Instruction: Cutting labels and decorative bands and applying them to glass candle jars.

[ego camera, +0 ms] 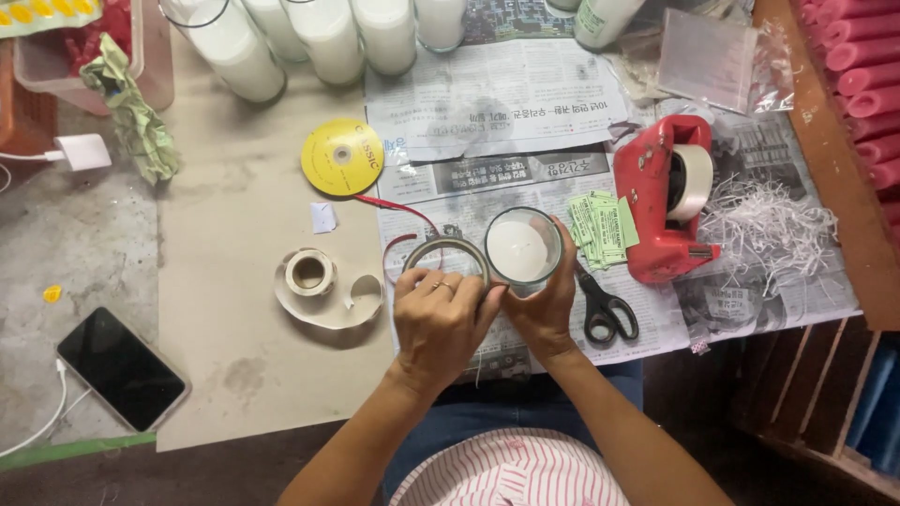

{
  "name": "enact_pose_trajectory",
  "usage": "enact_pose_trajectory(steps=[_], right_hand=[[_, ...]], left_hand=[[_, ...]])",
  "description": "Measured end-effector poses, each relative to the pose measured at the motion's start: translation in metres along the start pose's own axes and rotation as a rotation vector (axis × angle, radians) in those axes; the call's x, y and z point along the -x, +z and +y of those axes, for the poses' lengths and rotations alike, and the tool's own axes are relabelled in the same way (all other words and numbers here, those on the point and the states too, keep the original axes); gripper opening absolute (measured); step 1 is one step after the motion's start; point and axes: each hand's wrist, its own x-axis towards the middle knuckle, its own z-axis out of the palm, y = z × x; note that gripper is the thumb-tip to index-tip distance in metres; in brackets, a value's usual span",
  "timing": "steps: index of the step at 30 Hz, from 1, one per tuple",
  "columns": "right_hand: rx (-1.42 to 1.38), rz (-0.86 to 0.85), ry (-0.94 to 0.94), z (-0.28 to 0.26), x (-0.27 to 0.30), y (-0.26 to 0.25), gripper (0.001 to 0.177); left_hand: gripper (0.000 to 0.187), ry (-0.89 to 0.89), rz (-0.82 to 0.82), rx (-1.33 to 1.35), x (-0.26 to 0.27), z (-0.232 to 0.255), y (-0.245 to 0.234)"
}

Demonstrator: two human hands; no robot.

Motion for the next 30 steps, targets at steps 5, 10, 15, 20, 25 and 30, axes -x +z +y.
enact_pose_trajectory(steps=[5,10,15,20,25,30], right_hand=[[-0.001,0.002,0.009,0.014,0.005,0.001,0.112],[0.012,-0.033,0.029,0.011,0.004,-0.003,0.113],[0.037,-0.026,0.018,0.012,0.002,-0.005,0.112],[0.055,-0.042,0.022,0.02,0.001,-0.008,0.113],[0.045,-0.146,0.033,0.016,-0.013,-0.021,0.114],[-0.062,-0.362,0.115,-0.002,-0.047,-0.042,0.114]], left_hand=[[0.031,0.139,-0.116,-0.061,0.01,-0.033,-0.006],[0.02,0.174,-0.1,-0.076,-0.017,-0.087,-0.023],[0.023,0.157,-0.06,0.01,-0.032,-0.103,-0.001],[0.024,0.125,-0.072,0.06,-0.034,-0.108,0.037],[0.024,0.098,-0.075,0.133,-0.044,-0.095,0.05],[0.022,0.058,-0.127,0.239,-0.044,-0.086,0.05]])
